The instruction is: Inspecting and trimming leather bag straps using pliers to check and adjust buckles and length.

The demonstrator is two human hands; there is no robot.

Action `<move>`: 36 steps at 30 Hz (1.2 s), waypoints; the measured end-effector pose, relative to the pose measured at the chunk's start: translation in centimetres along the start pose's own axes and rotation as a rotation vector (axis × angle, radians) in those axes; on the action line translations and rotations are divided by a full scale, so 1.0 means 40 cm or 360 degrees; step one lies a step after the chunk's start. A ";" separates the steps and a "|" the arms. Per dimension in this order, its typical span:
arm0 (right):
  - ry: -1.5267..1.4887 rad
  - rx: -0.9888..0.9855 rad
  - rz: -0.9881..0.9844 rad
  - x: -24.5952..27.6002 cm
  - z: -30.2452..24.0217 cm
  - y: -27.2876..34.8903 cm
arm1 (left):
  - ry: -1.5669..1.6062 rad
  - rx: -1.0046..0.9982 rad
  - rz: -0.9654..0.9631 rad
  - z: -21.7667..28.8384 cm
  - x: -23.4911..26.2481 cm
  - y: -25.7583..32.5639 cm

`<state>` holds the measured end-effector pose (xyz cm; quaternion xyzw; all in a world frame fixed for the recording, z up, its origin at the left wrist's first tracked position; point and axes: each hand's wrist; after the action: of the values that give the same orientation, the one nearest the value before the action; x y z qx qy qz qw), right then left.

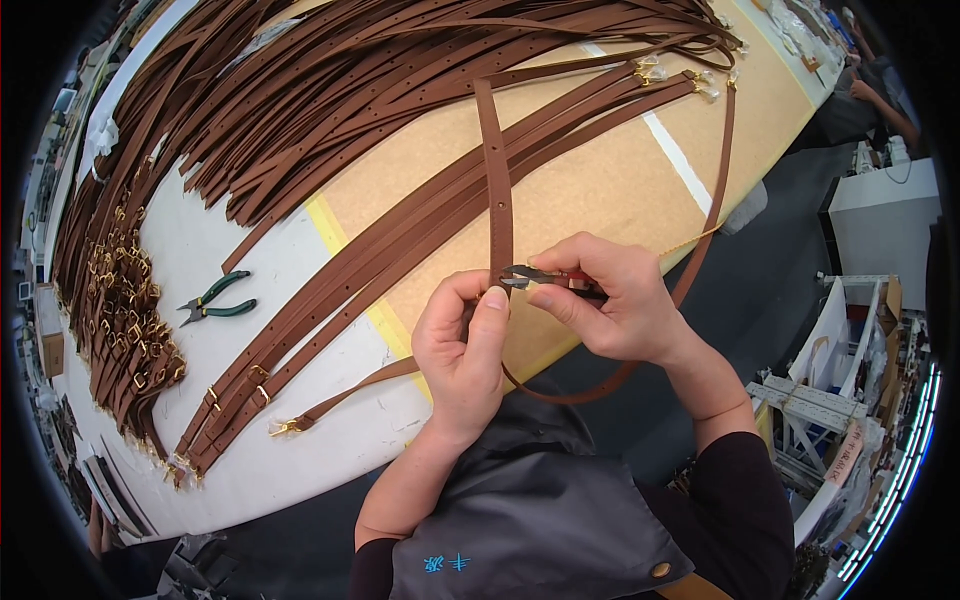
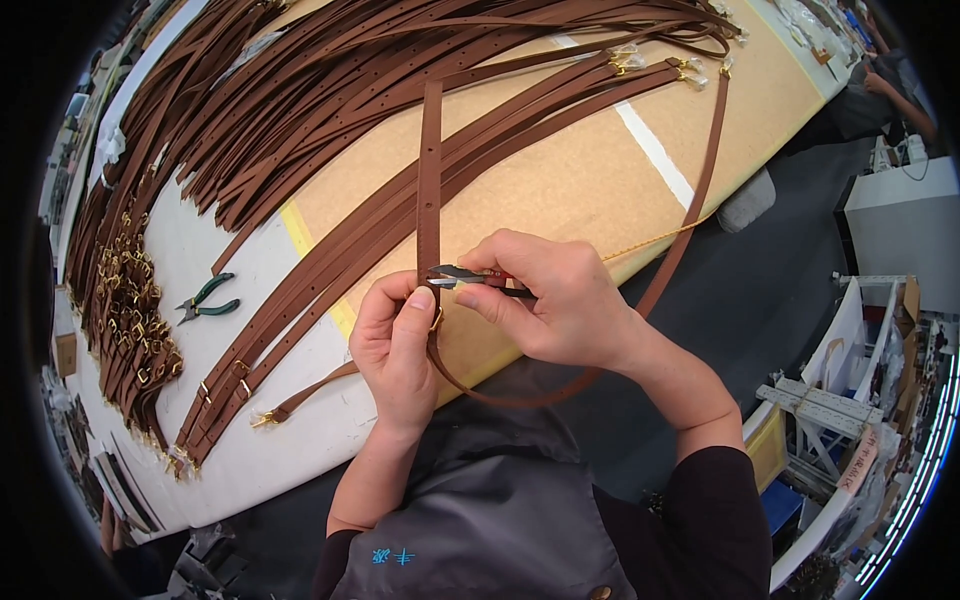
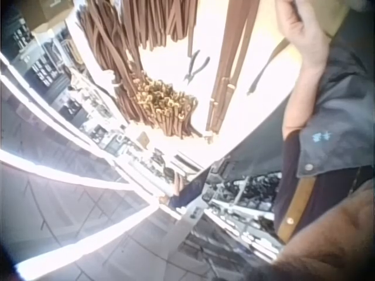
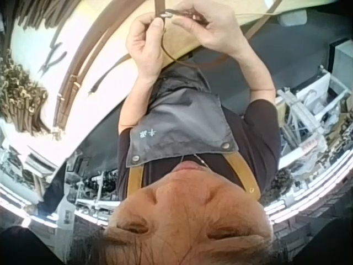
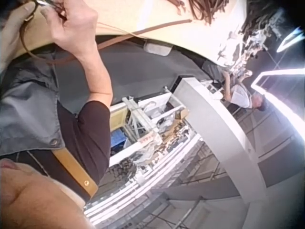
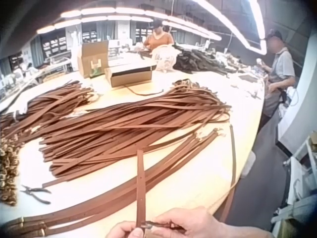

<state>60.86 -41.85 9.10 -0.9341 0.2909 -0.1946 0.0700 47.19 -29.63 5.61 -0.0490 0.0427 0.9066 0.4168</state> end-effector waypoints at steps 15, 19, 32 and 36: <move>0.0002 -0.0013 0.0051 0.000 -0.004 0.003 | -0.0010 -0.0001 -0.0015 0.000 0.002 0.000; 0.0043 0.0059 -0.0008 -0.003 -0.001 0.001 | 0.0020 0.0009 -0.0015 0.000 0.002 0.001; -0.0632 -0.0447 0.0274 0.028 -0.016 -0.022 | -0.0082 -0.0053 -0.0080 0.009 0.000 0.005; -0.1004 -0.0749 0.0257 0.042 -0.029 -0.062 | -0.0142 -0.0077 -0.0155 -0.001 0.009 0.008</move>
<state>62.94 -40.80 11.29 -0.9126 0.3644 0.1798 -0.0449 46.73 -29.58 5.55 -0.0207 -0.0004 0.8874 0.4606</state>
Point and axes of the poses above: each hand's wrist, its own y-axis away from the middle knuckle, its own x-axis out of the back of the hand, z = x × y, and after that the axes turned 11 degrees about -y, right-handed
